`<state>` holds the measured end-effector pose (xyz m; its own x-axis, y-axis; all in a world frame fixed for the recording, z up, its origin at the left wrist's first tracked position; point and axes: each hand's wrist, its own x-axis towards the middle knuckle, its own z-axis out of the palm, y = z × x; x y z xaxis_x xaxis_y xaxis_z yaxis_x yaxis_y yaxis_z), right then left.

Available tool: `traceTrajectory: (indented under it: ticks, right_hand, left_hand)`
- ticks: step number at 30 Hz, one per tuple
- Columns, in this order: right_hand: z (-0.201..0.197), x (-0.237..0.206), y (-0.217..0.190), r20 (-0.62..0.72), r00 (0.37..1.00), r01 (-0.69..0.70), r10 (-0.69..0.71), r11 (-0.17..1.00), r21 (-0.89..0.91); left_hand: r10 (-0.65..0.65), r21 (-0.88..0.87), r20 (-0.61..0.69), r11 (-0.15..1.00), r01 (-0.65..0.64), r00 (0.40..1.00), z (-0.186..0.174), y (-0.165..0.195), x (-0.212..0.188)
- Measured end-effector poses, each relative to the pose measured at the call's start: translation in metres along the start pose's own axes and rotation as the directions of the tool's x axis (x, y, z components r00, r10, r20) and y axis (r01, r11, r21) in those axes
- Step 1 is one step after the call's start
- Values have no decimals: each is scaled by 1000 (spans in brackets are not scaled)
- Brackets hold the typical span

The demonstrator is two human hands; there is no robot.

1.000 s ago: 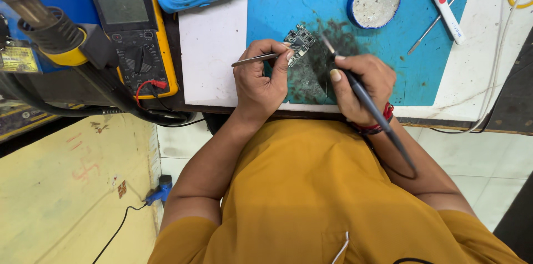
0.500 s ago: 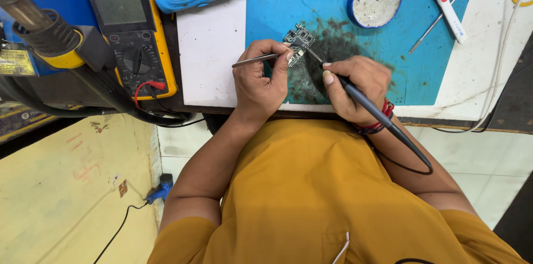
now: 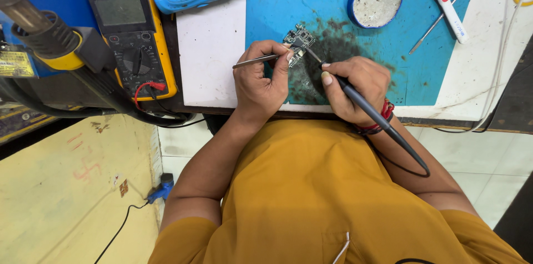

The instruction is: The person solders a small circuit board on a workbench, holding the board steady with a flat tool in one hand while applying a soldering iron to its components with the other. They occasionally reposition the board, dip the iron in a flux container, and continue soldering different points on the board.

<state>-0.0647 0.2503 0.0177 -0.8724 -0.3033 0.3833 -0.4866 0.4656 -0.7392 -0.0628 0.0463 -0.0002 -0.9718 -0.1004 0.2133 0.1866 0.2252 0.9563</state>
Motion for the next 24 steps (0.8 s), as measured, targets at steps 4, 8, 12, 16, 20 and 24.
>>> traceTrajectory:
  ticks: [4,8,12,16,20,24]
  right_hand:
    - [0,1,0,7,1000,1,-1,1000,-1]
    - [1,1,0,0,1000,-20,20,999,-29]
    - [1,3,1,14,1000,4,-4,1000,-5]
    - [1,4,0,16,1000,12,-12,1000,-11]
    - [2,4,0,25,999,34,-33,999,-35]
    - [2,4,0,15,1000,6,-6,1000,-21]
  left_hand:
    - [-7,6,-5,1000,7,1000,0,0,-1]
    - [3,6,-6,1000,-3,1000,0,0,0]
    - [2,-1,-11,1000,-2,1000,0,-1,0]
    - [-1,-3,-8,1000,1,1000,0,-1,0]
    - [5,-12,-10,1000,-5,1000,0,-1,0]
    - [7,2,-13,1000,-7,1000,0,-1,0]
